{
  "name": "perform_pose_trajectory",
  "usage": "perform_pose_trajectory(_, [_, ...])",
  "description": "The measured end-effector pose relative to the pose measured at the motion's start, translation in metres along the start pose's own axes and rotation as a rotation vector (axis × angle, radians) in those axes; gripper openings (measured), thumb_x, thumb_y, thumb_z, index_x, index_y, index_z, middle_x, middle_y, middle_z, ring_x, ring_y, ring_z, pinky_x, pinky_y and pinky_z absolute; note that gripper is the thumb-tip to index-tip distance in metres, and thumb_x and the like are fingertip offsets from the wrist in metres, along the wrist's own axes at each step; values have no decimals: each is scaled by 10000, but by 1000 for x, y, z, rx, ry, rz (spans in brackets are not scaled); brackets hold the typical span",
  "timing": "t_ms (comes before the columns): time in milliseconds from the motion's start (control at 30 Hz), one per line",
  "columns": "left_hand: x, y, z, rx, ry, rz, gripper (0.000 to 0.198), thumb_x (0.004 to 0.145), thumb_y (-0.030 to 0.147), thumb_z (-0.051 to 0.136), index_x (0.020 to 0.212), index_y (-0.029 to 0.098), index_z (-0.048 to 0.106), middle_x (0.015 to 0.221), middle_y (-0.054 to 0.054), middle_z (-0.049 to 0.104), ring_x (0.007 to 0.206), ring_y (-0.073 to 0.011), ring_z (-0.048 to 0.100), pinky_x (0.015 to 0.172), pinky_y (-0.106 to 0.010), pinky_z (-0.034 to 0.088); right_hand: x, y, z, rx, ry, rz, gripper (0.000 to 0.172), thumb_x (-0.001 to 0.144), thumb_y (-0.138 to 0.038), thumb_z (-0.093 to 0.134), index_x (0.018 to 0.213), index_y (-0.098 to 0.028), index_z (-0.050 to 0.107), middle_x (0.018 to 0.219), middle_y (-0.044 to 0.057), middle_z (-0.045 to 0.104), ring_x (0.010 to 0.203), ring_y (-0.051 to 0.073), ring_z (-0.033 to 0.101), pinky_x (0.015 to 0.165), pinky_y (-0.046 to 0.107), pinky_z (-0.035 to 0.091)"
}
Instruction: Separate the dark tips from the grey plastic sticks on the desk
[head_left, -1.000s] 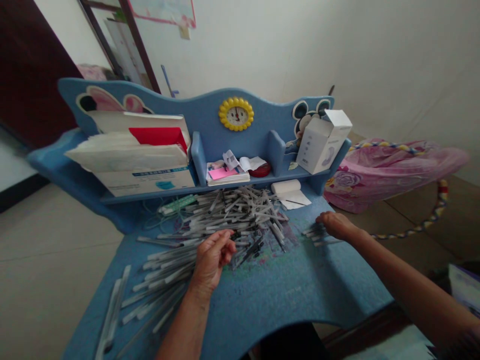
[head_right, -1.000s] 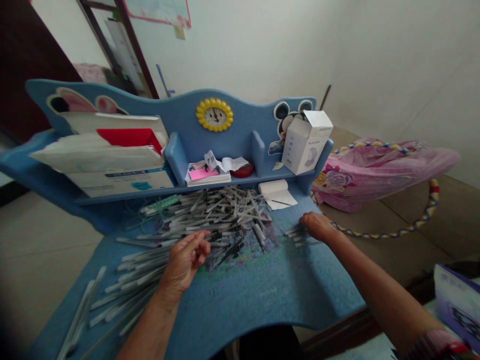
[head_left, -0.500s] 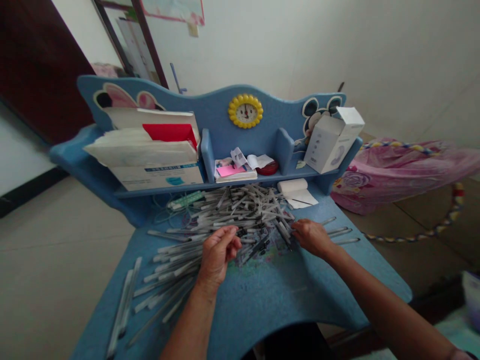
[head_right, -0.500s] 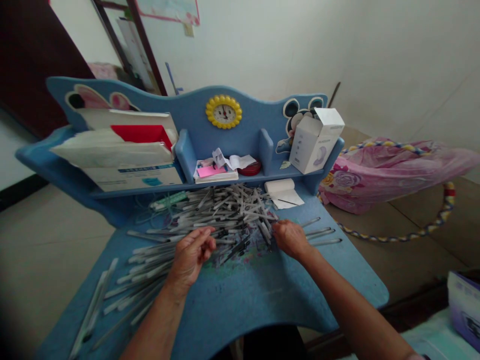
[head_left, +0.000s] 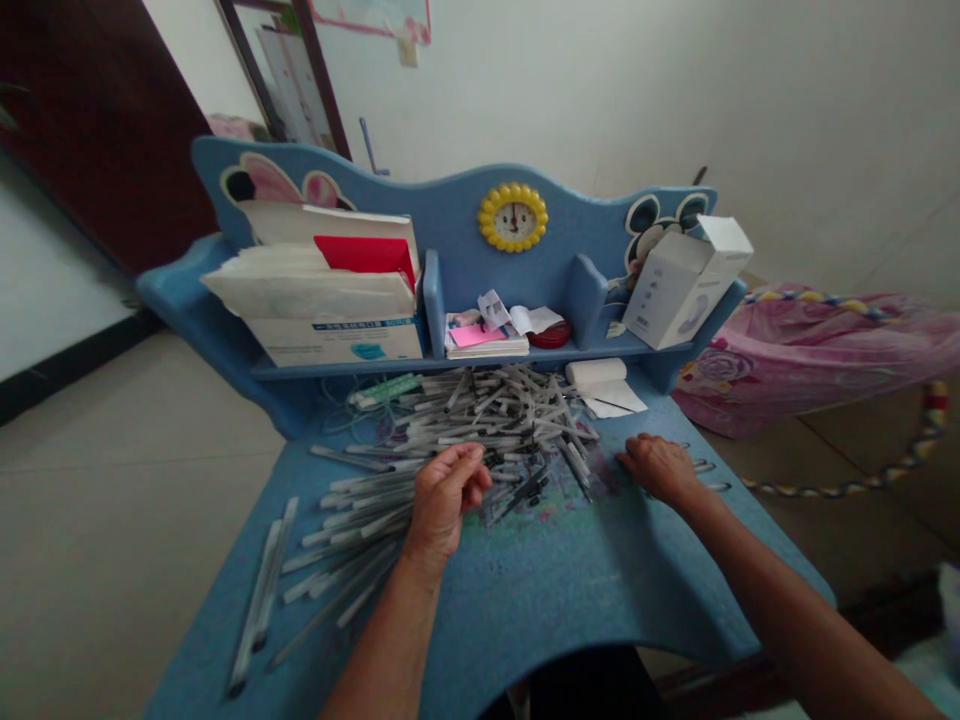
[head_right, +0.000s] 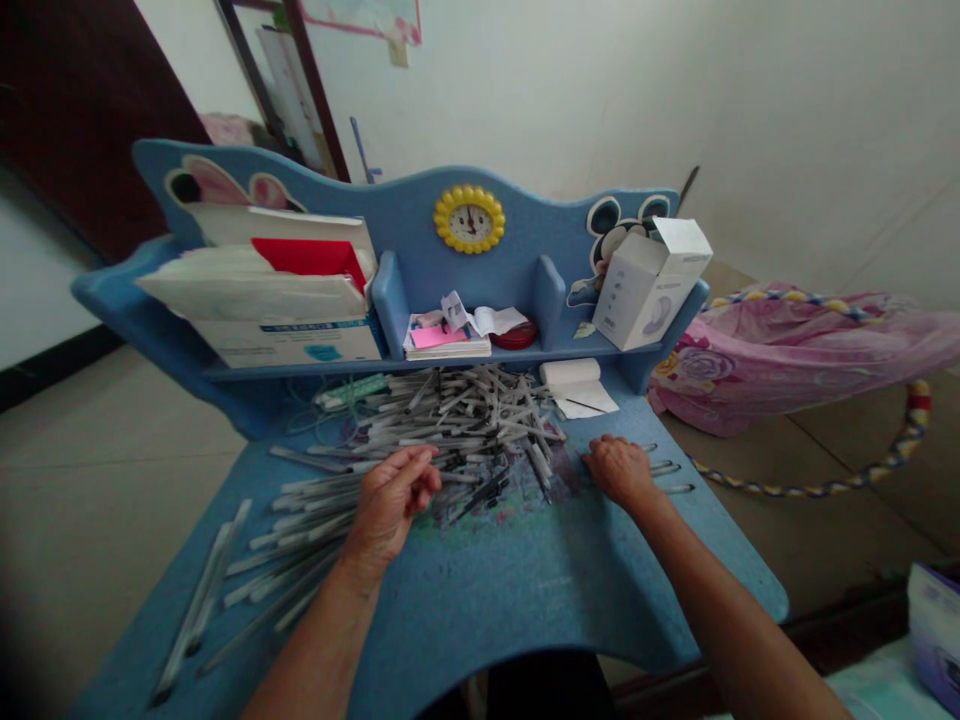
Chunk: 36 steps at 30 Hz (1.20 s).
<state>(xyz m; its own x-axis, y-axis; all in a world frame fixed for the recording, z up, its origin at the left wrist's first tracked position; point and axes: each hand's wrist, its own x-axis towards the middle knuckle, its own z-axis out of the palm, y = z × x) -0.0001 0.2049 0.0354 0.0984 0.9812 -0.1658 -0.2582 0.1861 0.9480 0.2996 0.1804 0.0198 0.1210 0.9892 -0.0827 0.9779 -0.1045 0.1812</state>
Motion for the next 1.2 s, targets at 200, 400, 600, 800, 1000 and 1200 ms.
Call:
perform_pose_trajectory(200, [5,2,-8,-12,69,64,294,669,377,660,829,141,589,494,42,585,325,-41,414,326,-134,248,-8,-21,-12,47,88,-39,287,898,-359,381,905,-175,601,908,88,622,879,211,583,738,295,370])
perform_pose_trajectory(400, [7,7,-14,-91,154,97,276,653,339,674,813,133,584,470,36,582,318,-44,412,311,-127,241,-24,-68,-27,229,168,-218,251,889,-326,409,823,-189,608,855,55,638,816,172,592,688,237,367])
perform_pose_trajectory(600, [6,7,-15,-130,235,136,245,640,314,678,768,131,578,453,36,577,312,-40,416,311,-121,239,-22,-125,-47,251,46,-313,219,870,-265,410,848,-191,614,884,71,668,835,191,623,679,248,411])
perform_pose_trajectory(800, [9,14,-24,-195,432,246,205,627,286,667,733,143,564,442,45,574,293,-38,399,301,-126,229,-10,-159,-53,220,-10,-319,227,847,-233,430,876,-147,638,828,136,675,815,244,643,683,309,455])
perform_pose_trajectory(1000, [11,21,-35,-239,586,300,205,600,280,659,717,136,571,436,40,574,306,-46,410,312,-136,253,-4,-167,-45,212,-41,-308,247,844,-262,450,908,-126,647,886,154,667,870,264,632,731,344,463])
perform_pose_trajectory(1200, [10,21,-32,-229,561,279,216,597,292,662,725,145,569,441,39,579,310,-50,416,317,-139,257,-3,-166,-43,222,-57,-293,275,856,-318,446,910,-138,648,907,150,665,892,263,626,740,338,456])
